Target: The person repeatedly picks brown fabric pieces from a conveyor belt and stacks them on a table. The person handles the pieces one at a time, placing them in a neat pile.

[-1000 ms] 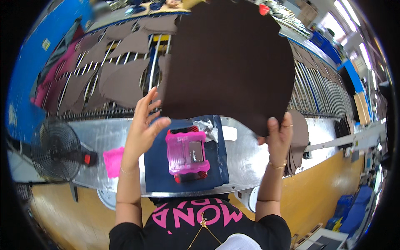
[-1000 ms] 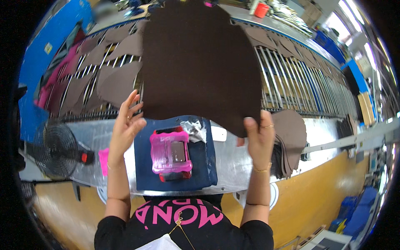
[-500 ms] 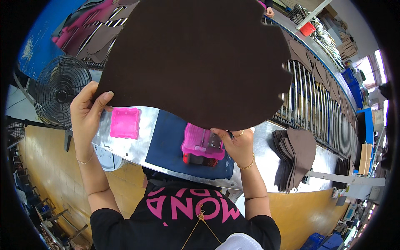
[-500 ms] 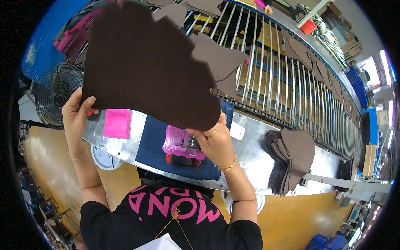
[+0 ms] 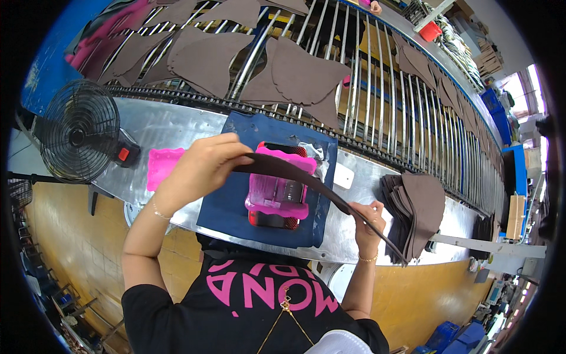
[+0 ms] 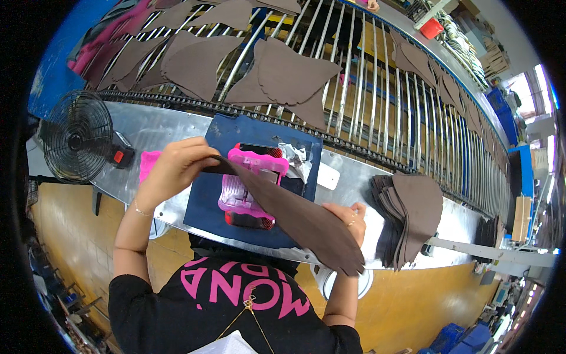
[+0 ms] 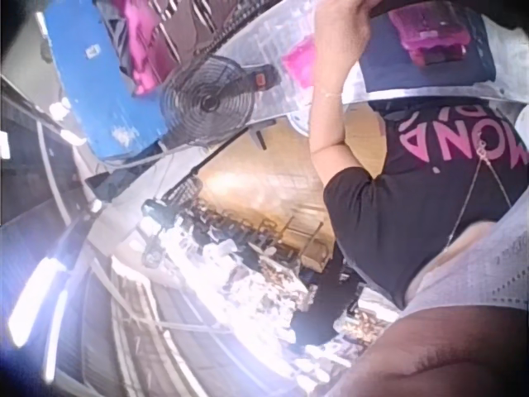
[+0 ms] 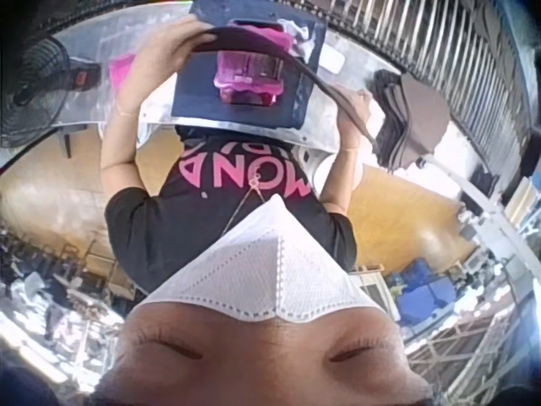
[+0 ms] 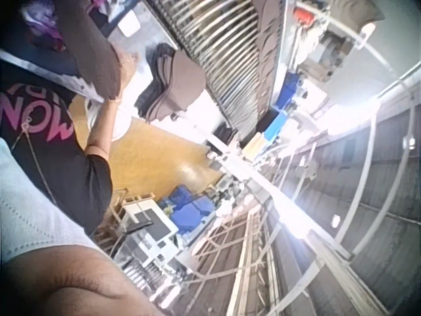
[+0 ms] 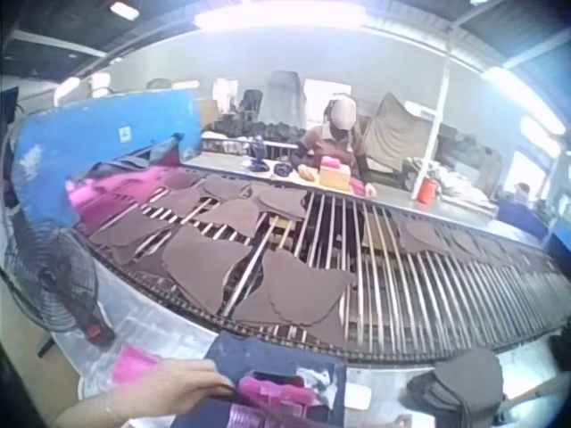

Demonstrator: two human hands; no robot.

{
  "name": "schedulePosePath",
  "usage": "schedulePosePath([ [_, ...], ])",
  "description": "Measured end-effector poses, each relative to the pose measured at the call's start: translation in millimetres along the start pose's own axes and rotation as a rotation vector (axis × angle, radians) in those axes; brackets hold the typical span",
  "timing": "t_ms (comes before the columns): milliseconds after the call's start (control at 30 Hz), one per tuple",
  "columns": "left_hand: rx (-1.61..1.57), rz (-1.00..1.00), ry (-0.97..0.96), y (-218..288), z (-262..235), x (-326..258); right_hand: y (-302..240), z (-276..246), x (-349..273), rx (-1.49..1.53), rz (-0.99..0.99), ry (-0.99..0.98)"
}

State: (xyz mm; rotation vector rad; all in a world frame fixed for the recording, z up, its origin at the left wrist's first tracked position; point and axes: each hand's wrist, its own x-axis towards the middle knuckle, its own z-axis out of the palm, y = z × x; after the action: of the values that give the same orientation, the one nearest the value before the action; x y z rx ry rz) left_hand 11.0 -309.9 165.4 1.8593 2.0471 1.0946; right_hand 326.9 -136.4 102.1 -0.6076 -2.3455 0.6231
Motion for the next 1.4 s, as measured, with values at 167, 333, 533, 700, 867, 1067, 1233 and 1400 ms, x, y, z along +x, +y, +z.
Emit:
schedulePosePath([
  [167,-0.006,0.208,-0.131,26,34,34,35,-55,-60,0.215,0.373,0.274],
  [333,-0.140,0.428,-0.251,51,76,66,8,-129,-60,0.119,0.476,0.571],
  [533,-0.671,0.164,-0.351,97,56,150,-1,-152,-35,0.009,0.470,0.564],
  [700,-0.856,-0.171,-0.329,53,66,183,34,-157,-28,0.044,0.616,0.567],
  [867,-1.226,-0.439,0.029,-49,86,180,116,-158,-88,-0.388,0.921,0.535],
  [1067,-1.349,-0.798,0.231,-144,142,181,161,-149,-136,-0.844,1.203,0.369],
  [1233,-1.393,-0.879,0.208,-177,170,176,157,-146,-121,-0.824,1.247,0.393],
  [1400,-1.413,-0.916,0.274,-172,180,180,151,-140,-113,-0.882,1.296,0.439],
])
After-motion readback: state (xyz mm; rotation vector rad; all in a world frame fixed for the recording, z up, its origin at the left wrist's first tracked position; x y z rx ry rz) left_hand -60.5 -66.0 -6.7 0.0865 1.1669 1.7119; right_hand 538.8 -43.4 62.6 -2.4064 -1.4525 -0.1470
